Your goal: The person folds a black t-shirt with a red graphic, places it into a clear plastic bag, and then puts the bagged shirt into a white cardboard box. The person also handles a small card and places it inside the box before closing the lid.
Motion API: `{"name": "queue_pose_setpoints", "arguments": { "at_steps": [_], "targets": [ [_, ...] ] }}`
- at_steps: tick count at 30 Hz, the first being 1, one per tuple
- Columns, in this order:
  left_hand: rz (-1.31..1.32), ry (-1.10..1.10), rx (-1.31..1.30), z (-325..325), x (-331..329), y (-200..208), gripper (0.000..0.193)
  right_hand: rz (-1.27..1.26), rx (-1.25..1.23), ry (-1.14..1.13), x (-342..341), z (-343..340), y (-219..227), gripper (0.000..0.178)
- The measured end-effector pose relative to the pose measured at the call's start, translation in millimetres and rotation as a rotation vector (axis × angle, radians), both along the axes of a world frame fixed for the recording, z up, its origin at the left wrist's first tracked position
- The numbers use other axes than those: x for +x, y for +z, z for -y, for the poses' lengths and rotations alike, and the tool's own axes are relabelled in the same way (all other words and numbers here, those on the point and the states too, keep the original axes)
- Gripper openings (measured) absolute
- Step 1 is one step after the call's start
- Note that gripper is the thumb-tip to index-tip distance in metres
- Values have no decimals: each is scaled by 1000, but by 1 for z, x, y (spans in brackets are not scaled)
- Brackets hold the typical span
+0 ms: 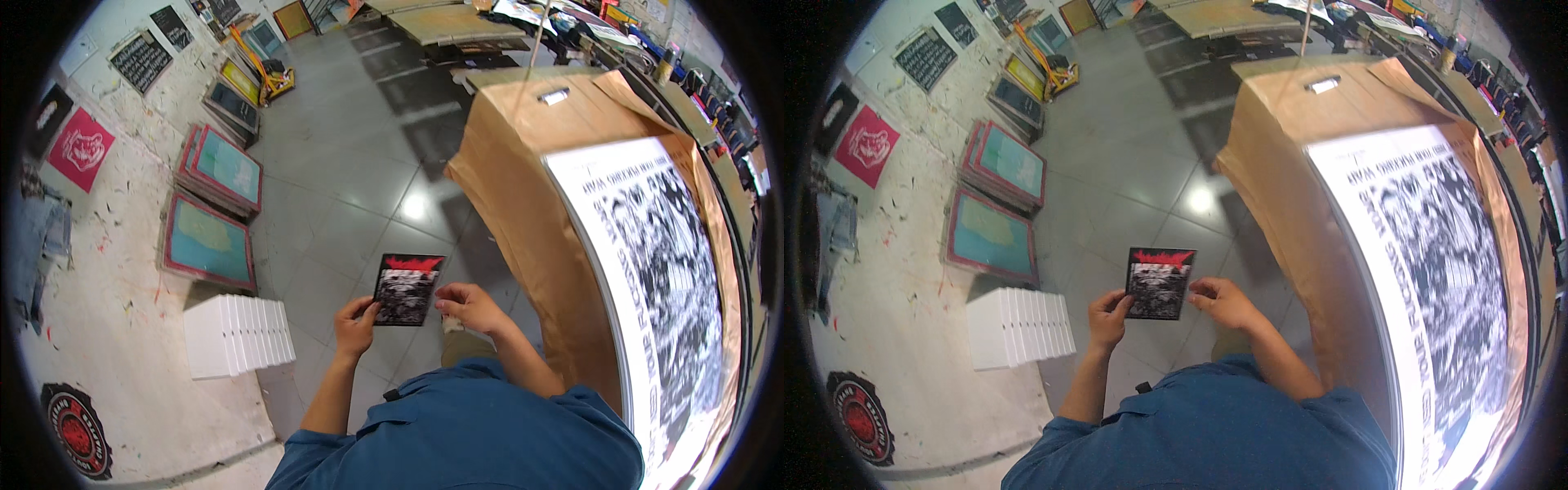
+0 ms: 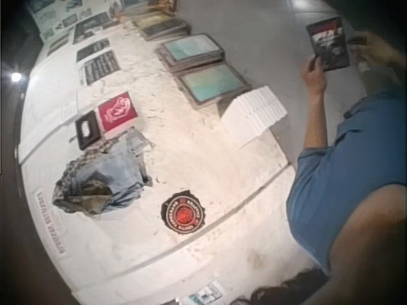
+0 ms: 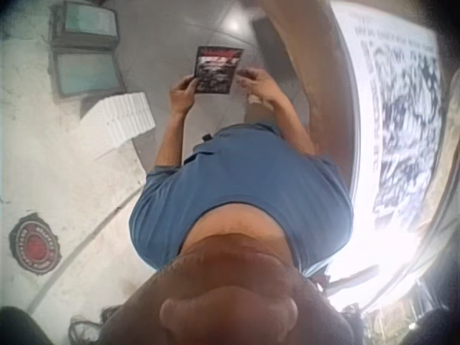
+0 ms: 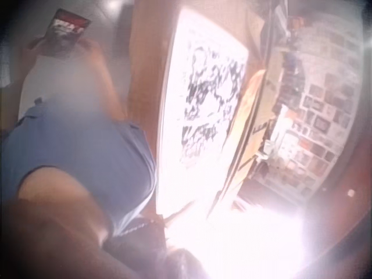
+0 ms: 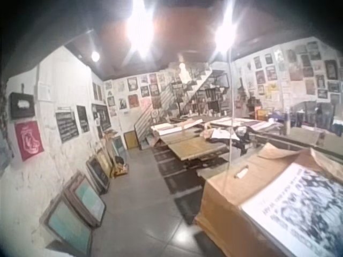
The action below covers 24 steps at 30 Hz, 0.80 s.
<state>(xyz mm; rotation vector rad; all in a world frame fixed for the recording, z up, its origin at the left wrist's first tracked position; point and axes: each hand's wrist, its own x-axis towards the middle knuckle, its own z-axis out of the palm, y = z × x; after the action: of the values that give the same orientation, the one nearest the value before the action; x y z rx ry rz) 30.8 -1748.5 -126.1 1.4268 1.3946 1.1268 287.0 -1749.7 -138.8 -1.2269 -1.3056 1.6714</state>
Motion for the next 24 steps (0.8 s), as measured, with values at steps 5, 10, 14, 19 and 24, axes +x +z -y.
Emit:
{"name": "queue_pose_setpoints", "arguments": {
  "at_steps": [5,10,14,19,24],
  "targets": [
    [262,246,-82,-108,-33,7,13,52,-2,7,-13,-138,3,41],
    [333,343,-81,-190,-76,6,17,74,29,222,-69,-269,20,37],
    [367,368,-136,-268,-122,-17,16,59,14,354,-131,-363,2,30],
    [325,384,-181,-385,-174,-30,15,474,27,528,-198,-488,39,19],
    [-14,209,-209,-542,-202,8,18,320,297,366,-211,-602,44,22]
  ]
}}
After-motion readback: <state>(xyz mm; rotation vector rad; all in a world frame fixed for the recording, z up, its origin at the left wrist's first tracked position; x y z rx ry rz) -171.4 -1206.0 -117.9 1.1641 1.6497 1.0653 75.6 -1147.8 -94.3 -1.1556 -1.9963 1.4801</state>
